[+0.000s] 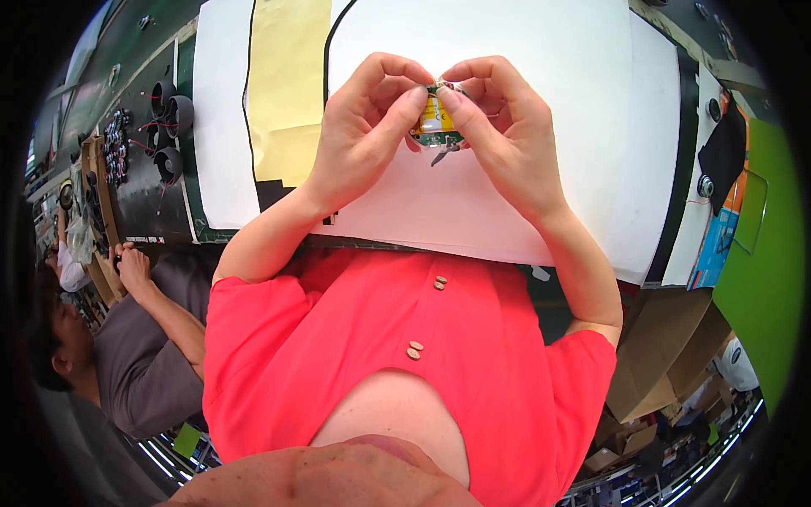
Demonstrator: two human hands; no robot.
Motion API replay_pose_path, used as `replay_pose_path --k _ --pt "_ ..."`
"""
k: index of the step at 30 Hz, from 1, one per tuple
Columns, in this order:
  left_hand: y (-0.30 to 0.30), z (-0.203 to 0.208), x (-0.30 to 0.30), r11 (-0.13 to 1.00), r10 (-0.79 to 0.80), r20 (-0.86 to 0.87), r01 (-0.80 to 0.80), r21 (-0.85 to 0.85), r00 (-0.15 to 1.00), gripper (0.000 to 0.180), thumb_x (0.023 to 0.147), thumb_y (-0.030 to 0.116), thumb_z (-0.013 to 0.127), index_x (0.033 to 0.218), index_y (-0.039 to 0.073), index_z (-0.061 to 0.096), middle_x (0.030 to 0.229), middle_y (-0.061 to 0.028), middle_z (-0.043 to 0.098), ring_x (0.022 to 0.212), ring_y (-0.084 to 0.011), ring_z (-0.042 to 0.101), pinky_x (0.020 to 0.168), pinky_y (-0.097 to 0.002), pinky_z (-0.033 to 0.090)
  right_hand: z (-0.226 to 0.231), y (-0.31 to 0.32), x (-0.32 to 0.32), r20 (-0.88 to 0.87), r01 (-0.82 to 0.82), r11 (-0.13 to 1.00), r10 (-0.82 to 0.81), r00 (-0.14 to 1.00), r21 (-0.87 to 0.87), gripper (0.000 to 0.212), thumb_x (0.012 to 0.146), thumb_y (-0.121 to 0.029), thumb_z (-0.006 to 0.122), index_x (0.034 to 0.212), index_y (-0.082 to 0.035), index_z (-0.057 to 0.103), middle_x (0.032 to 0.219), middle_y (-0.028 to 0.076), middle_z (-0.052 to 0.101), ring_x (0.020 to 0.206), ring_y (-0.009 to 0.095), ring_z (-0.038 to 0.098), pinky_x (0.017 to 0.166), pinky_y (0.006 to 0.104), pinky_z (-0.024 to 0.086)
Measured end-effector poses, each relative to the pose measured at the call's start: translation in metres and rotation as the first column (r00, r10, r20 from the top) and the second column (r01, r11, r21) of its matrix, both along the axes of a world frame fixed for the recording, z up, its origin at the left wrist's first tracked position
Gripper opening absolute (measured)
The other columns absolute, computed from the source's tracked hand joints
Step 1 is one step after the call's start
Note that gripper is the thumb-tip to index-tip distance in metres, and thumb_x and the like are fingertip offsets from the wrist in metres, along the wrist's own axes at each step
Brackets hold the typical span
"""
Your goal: The person assembles small electronic components onto a circuit board by hand at a production workbench, connecting wires and placing components into an assembly housing.
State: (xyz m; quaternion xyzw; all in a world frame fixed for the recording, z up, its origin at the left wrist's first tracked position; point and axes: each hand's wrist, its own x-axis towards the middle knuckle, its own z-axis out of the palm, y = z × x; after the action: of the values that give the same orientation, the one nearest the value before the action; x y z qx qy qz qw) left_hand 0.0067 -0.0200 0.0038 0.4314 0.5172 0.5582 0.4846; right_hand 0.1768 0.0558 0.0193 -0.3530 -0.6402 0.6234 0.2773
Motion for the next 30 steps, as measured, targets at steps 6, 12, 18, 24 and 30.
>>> replay_pose_path --k 6,12,18,24,30 --pt "-0.002 0.0 0.003 1.0 0.013 -0.012 -0.013 0.008 1.0 0.012 0.103 0.007 0.056 0.113 0.001 0.055 0.082 -0.0055 0.068 0.072 -0.0081 0.065 0.06 -0.0236 0.053 0.0 0.001 0.002 -0.027 -0.054 0.999 0.054 0.998 0.008 0.018 0.101 -0.006 0.061 0.118 -0.001 0.061 0.093 0.003 0.068 0.084 0.006 0.065 0.066 0.021 0.053" --pt "0.0 -0.009 0.002 0.994 0.034 -0.159 -0.016 0.111 0.987 0.016 0.098 0.006 0.061 0.113 0.002 0.057 0.081 -0.0054 0.067 0.07 -0.0097 0.065 0.061 -0.0243 0.052 0.001 0.005 0.005 -0.023 -0.056 0.996 0.054 0.998 -0.076 0.019 0.101 -0.009 0.058 0.119 -0.003 0.061 0.09 0.0 0.065 0.078 0.005 0.059 0.064 0.0201 0.048" --pt "0.003 -0.007 0.001 0.985 0.04 -0.285 0.01 0.171 0.958 0.017 0.093 0.007 0.069 0.107 0.001 0.062 0.083 -0.0064 0.07 0.073 -0.0099 0.067 0.056 -0.0235 0.05 -0.008 0.005 0.005 -0.041 -0.037 0.984 0.031 0.999 -0.175 0.02 0.1 -0.015 0.056 0.117 -0.007 0.063 0.087 -0.002 0.063 0.077 0.004 0.056 0.062 0.0197 0.041" --pt "0.004 -0.006 -0.002 0.994 0.01 -0.21 0.013 0.107 0.978 0.016 0.092 0.01 0.07 0.104 0.001 0.064 0.085 -0.0059 0.072 0.072 -0.0068 0.067 0.052 -0.0206 0.046 -0.007 0.005 0.005 -0.051 -0.061 0.991 0.055 0.997 -0.122 0.018 0.101 -0.013 0.057 0.117 -0.006 0.062 0.087 -0.003 0.063 0.079 0.003 0.057 0.063 0.0195 0.042" --pt "0.002 -0.01 -0.003 0.998 0.016 -0.113 -0.009 0.057 0.993 0.014 0.095 0.011 0.068 0.103 0.0 0.063 0.081 -0.0051 0.071 0.066 -0.0048 0.064 0.052 -0.0202 0.045 -0.001 0.004 0.005 -0.026 -0.104 0.989 0.101 0.995 -0.104 0.018 0.103 -0.012 0.058 0.119 -0.004 0.062 0.087 -0.003 0.062 0.078 0.003 0.057 0.062 0.0191 0.043"
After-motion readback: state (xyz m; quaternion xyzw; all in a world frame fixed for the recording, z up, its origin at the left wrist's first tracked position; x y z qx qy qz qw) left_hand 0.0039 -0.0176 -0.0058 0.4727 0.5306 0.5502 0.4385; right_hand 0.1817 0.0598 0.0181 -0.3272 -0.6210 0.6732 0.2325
